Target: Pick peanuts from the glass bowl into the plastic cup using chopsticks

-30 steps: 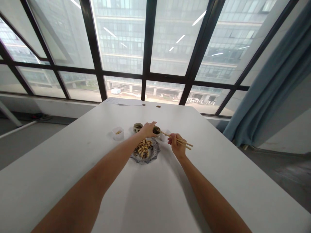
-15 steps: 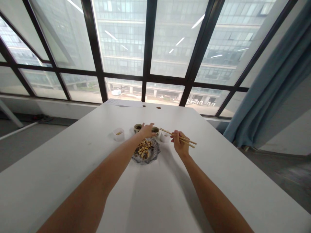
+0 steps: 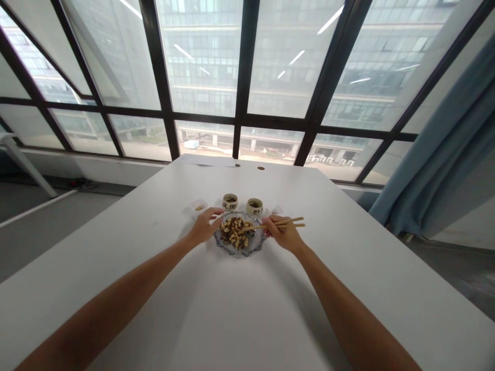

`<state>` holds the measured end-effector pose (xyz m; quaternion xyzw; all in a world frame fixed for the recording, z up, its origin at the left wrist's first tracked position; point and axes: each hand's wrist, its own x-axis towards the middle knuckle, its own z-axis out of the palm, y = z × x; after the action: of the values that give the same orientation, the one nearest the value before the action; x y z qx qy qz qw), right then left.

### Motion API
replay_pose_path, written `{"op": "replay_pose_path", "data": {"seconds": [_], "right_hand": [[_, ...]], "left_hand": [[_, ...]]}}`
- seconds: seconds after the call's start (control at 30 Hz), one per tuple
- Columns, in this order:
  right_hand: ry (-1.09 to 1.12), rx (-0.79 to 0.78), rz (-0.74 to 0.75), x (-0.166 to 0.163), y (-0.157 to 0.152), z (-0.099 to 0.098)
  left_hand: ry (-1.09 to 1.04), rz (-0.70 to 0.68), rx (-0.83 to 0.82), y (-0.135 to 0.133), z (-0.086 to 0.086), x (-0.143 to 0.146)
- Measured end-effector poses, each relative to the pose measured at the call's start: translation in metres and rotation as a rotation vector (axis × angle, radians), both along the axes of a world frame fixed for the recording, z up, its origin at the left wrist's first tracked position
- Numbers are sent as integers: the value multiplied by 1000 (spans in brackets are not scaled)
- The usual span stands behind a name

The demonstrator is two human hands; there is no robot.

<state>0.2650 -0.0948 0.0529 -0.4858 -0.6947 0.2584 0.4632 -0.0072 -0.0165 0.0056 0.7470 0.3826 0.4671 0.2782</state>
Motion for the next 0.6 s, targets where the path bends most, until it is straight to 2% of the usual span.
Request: {"op": "replay_pose_path", "data": {"seconds": [0.1,0.17,0.27,0.37,0.5,0.6], "right_hand": [[26,16,-40,1,1,-7],[93,41,-119,4,1,-7],[185,77,-216,7,0,0],[250,70,-251,6,-4,12],[249,-100,-168,-4,-13,21],[163,-204,-53,-13,-16,18]], "left_hand": [[-87,23,-132,-11,-19,-8],[-91,10,-189,-15,-24,-8],[-70,-8,-227,-17,-23,-6],[-56,-16,-230,-18,-19,-5],[-49,-9,-218,-18,-19,-6],[-51,-10,-217,-18,-21,-7]]}}
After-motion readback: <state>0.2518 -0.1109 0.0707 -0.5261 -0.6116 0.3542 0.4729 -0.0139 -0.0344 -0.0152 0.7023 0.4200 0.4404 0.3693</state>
